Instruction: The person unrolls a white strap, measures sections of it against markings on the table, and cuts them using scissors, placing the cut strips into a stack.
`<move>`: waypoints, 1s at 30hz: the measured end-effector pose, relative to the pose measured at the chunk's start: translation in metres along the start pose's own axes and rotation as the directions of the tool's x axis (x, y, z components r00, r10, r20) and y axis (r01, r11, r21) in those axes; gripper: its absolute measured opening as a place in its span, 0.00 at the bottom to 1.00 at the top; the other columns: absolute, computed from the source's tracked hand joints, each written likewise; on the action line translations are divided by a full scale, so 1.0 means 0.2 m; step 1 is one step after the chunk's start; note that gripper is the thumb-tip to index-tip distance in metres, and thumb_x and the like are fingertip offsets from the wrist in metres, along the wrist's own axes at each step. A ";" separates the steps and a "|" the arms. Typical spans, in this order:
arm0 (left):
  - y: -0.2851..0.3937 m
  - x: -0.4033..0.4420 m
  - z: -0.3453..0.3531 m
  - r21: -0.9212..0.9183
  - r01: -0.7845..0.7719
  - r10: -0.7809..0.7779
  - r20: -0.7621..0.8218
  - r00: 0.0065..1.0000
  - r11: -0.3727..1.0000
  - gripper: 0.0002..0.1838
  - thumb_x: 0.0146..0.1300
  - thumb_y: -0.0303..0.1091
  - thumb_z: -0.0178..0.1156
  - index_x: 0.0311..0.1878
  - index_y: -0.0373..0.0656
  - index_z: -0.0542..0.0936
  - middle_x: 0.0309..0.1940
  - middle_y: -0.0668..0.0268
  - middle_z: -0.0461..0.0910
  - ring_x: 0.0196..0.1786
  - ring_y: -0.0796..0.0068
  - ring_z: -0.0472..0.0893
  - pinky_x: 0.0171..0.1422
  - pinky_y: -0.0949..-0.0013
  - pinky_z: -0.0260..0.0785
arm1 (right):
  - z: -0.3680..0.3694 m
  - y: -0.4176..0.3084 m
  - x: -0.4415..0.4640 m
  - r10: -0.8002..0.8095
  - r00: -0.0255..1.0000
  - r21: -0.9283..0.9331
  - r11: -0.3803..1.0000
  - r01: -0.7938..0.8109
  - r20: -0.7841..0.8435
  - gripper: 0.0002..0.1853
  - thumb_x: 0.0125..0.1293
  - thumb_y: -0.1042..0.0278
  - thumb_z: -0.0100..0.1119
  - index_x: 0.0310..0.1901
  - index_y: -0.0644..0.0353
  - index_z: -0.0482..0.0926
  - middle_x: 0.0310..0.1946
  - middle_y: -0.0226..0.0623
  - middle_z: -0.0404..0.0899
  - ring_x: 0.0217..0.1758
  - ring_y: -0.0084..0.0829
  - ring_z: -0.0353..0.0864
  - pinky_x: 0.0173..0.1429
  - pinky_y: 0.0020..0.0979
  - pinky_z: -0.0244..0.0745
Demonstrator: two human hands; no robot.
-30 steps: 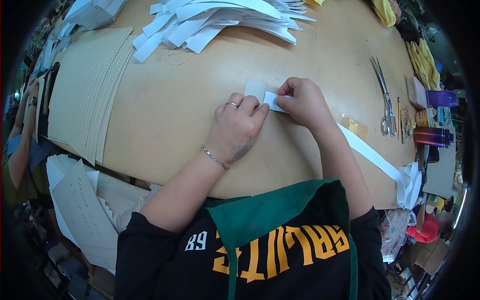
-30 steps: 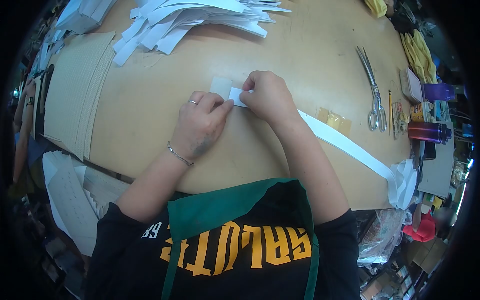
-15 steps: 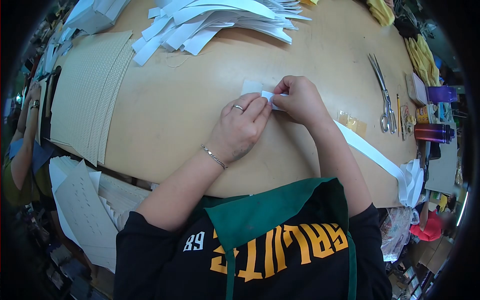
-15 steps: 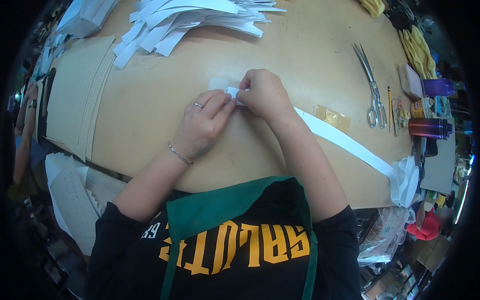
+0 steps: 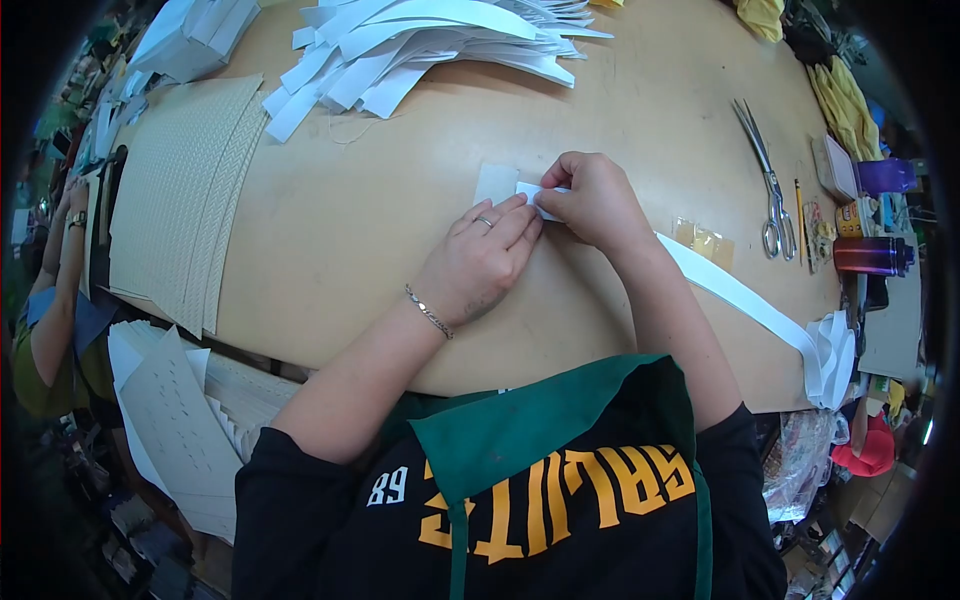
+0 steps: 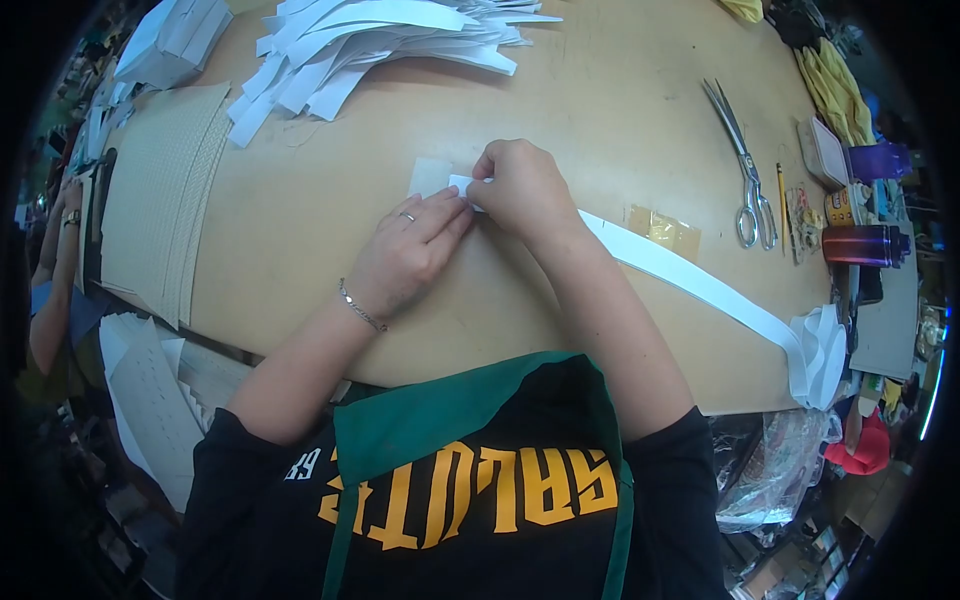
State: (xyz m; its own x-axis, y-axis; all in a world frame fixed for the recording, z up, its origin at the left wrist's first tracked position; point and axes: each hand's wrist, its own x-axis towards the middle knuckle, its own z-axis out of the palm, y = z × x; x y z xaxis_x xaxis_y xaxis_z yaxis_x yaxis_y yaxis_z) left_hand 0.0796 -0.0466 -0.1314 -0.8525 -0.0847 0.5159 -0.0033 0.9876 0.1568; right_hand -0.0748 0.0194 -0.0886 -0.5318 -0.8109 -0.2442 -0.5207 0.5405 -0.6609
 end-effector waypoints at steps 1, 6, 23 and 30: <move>0.00 0.00 0.00 -0.003 0.002 -0.002 0.003 1.000 1.000 0.13 0.51 0.25 0.56 0.41 0.35 0.79 0.45 0.61 0.77 0.51 0.65 0.77 0.50 0.63 0.72 | 0.00 0.00 0.00 -0.003 1.000 0.002 1.000 0.003 -0.006 0.09 0.45 0.71 0.61 0.28 0.66 0.80 0.27 0.50 0.79 0.32 0.43 0.80 0.40 0.35 0.75; 0.00 0.00 -0.01 0.008 0.018 -0.018 0.036 0.999 1.000 0.13 0.53 0.27 0.54 0.42 0.36 0.79 0.46 0.60 0.77 0.52 0.65 0.77 0.52 0.63 0.71 | 0.01 0.01 0.00 0.001 1.000 0.002 1.000 -0.001 -0.008 0.09 0.45 0.71 0.61 0.28 0.66 0.80 0.26 0.50 0.79 0.32 0.43 0.80 0.40 0.36 0.75; 0.10 -0.05 0.01 -0.057 -0.013 0.011 -0.041 0.999 0.998 0.12 0.50 0.30 0.53 0.37 0.37 0.80 0.40 0.62 0.78 0.49 0.67 0.76 0.50 0.69 0.67 | 0.01 0.04 0.02 0.016 1.000 0.063 0.998 -0.017 0.026 0.08 0.48 0.71 0.61 0.29 0.67 0.78 0.21 0.41 0.78 0.22 0.29 0.78 0.29 0.29 0.73; 0.10 -0.06 0.03 -0.093 0.030 -0.037 -0.082 0.996 0.995 0.10 0.49 0.31 0.53 0.32 0.37 0.79 0.37 0.61 0.77 0.49 0.65 0.76 0.51 0.67 0.67 | 0.02 0.02 0.01 0.084 0.995 0.188 0.978 -0.093 0.055 0.07 0.51 0.75 0.59 0.29 0.70 0.76 0.19 0.33 0.75 0.16 0.19 0.70 0.17 0.23 0.64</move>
State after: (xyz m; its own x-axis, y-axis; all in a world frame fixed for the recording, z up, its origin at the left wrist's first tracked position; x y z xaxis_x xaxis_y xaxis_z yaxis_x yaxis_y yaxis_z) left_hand 0.0855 -0.0256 -0.1398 -0.8062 -0.1319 0.5768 0.0202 0.9681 0.2497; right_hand -0.0758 0.0191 -0.0940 -0.5363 -0.7738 -0.3371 -0.3346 0.5616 -0.7568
